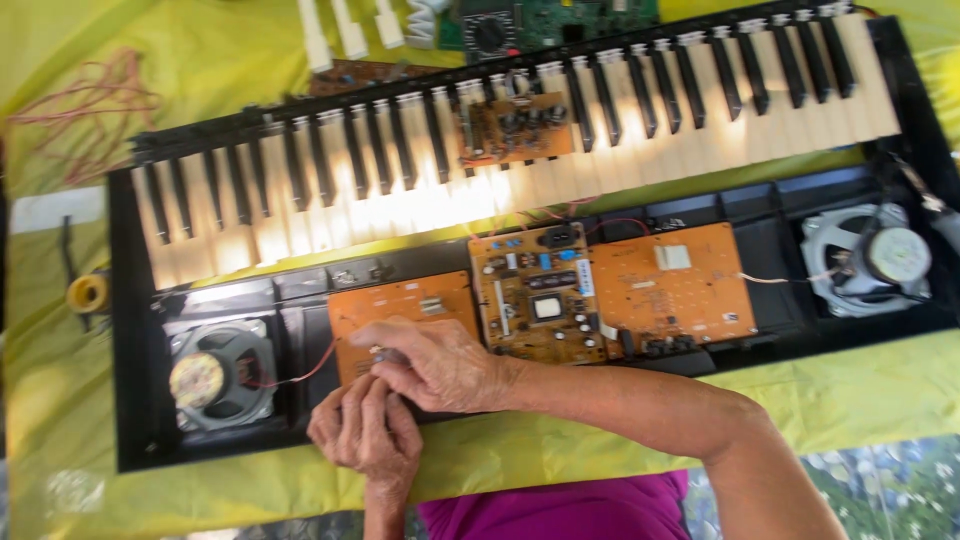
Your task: The person is repairing an electronic keyboard by soldering wires to the circuit board. They use a soldering iron to connect wires to the board and test the connections by pressing the keys.
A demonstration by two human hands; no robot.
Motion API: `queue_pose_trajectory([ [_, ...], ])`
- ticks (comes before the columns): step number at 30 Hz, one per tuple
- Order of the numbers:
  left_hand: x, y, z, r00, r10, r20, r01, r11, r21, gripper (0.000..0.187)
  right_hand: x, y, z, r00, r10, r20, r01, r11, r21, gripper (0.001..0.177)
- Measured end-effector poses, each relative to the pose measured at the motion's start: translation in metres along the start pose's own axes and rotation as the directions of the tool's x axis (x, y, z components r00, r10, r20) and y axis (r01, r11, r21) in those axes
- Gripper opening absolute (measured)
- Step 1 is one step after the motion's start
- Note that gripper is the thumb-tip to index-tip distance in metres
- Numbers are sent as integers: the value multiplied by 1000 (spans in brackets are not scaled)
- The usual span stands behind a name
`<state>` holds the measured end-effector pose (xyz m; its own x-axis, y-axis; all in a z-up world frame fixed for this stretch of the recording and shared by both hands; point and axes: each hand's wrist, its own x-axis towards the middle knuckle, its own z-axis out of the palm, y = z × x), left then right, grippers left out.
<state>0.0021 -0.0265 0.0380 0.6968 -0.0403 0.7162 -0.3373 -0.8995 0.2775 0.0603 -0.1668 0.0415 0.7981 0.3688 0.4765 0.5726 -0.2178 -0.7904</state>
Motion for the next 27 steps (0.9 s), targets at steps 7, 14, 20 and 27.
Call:
queue_pose_trajectory([
  [7,3,-7,-10,999,-35,-4,35,999,19,24,0,2,8,998,-2,61,-2,998,58,41],
  [14,-6,-23,-8,994,-34,-101,30,998,-49,22,-3,14,21,998,49,-49,-43,994,103,46],
  [20,-15,-27,-5,979,-47,-197,30,996,-88,20,-10,25,19,999,33,-26,-30,995,98,51],
  [27,-15,-30,-5,983,-18,-184,3,996,-84,17,-2,13,12,998,52,25,-54,996,74,52],
])
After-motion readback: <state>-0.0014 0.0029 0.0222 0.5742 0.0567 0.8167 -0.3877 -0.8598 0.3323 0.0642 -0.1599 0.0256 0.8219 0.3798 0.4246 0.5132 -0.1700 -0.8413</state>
